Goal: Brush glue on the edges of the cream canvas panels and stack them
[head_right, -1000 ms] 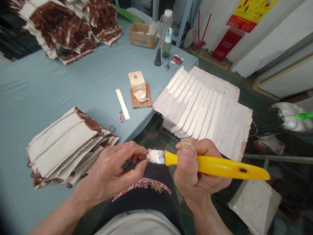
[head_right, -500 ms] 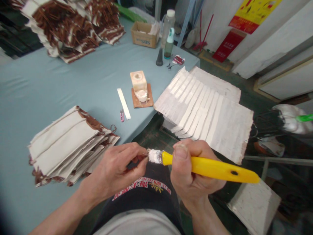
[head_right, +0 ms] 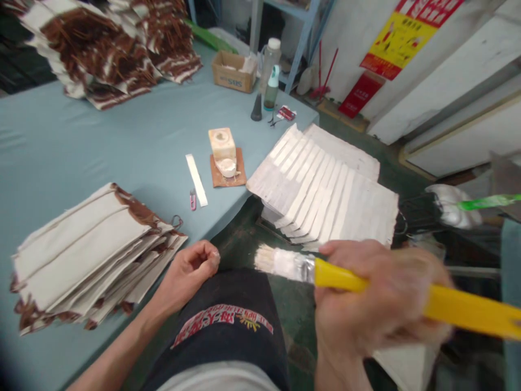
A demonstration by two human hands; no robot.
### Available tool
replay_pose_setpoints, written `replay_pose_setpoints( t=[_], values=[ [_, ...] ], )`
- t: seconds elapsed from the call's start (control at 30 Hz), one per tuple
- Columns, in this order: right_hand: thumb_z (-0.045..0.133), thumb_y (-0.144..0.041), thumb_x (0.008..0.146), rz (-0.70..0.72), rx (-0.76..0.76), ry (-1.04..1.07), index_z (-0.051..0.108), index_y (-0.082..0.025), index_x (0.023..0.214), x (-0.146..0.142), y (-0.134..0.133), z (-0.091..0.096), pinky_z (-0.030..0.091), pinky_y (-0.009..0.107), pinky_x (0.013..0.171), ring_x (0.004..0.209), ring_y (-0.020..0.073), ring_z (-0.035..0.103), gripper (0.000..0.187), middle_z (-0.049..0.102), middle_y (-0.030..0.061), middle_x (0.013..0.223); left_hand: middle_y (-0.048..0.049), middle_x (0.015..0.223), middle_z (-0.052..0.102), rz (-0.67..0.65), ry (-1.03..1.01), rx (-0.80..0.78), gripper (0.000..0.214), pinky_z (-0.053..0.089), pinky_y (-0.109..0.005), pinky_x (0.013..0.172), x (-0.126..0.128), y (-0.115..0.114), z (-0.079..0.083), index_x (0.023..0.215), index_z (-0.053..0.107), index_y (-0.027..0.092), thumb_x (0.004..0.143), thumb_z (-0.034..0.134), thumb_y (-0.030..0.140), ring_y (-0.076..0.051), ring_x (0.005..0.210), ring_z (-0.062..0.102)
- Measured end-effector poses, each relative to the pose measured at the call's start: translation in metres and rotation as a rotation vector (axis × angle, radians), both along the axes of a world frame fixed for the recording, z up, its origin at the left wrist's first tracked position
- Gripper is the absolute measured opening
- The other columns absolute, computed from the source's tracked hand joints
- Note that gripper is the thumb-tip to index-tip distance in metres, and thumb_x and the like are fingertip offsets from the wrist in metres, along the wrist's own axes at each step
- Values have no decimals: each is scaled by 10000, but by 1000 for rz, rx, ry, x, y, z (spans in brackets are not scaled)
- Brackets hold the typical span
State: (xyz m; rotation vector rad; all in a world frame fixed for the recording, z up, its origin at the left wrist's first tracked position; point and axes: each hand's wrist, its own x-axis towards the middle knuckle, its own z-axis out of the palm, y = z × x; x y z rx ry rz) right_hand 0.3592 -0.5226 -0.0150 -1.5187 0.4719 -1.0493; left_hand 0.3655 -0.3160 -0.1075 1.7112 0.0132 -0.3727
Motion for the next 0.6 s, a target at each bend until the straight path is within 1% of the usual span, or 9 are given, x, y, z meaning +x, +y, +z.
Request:
replay_pose_setpoints(
  t=[0.03,0.1,0.2,0.27,0.37,0.5,0.6],
  values=[
    [623,-311,903,-23,-27,-23,439,-251,599,5,5,-1,453,294,435,441,140,521,361,450,-63,535,50,617,499,-19,2,-27,197,371,-203,537,-1,-1,7,731,574,175,868,573,316,-92,567,431],
    [569,-259,895,10,-96,-44,459,-242,581,13,14,-7,413,276,402,389,124,503,333,475,-67,495,36,655,552,-75,-32,-74,154,405,-209,575,-4,-5,28,753,594,170,862,586,278,-97,603,476],
    [551,-252,926,137,-114,-37,459,-240,582,16,22,-18,447,276,440,363,117,483,356,454,-81,454,30,679,603,-157,-96,-103,56,432,-213,602,-4,-11,57,810,624,165,821,600,214,-102,618,529],
    [564,-282,952,191,-99,-45,450,-246,607,13,24,-22,483,292,484,376,118,462,365,414,-91,463,32,667,606,-181,-89,-121,53,436,-215,597,-2,-13,67,822,627,165,815,604,211,-103,603,539],
    [590,-315,954,189,-111,-86,436,-249,615,9,25,-24,514,314,513,382,110,411,379,380,-96,492,31,635,592,-198,-41,-149,79,425,-220,577,0,-11,69,776,609,169,819,595,235,-105,577,526],
    [617,-367,959,171,-204,-119,420,-236,590,7,26,-25,527,318,491,377,105,422,438,387,-92,497,29,613,565,-215,13,-153,144,396,-225,562,2,-11,66,728,606,161,811,593,279,-104,575,485],
    [635,-360,957,184,-276,-131,443,-224,590,6,26,-29,537,312,478,379,107,456,436,411,-90,495,35,596,534,-208,25,-151,180,365,-223,546,3,-14,65,689,594,161,816,584,287,-96,569,449]
  ],
)
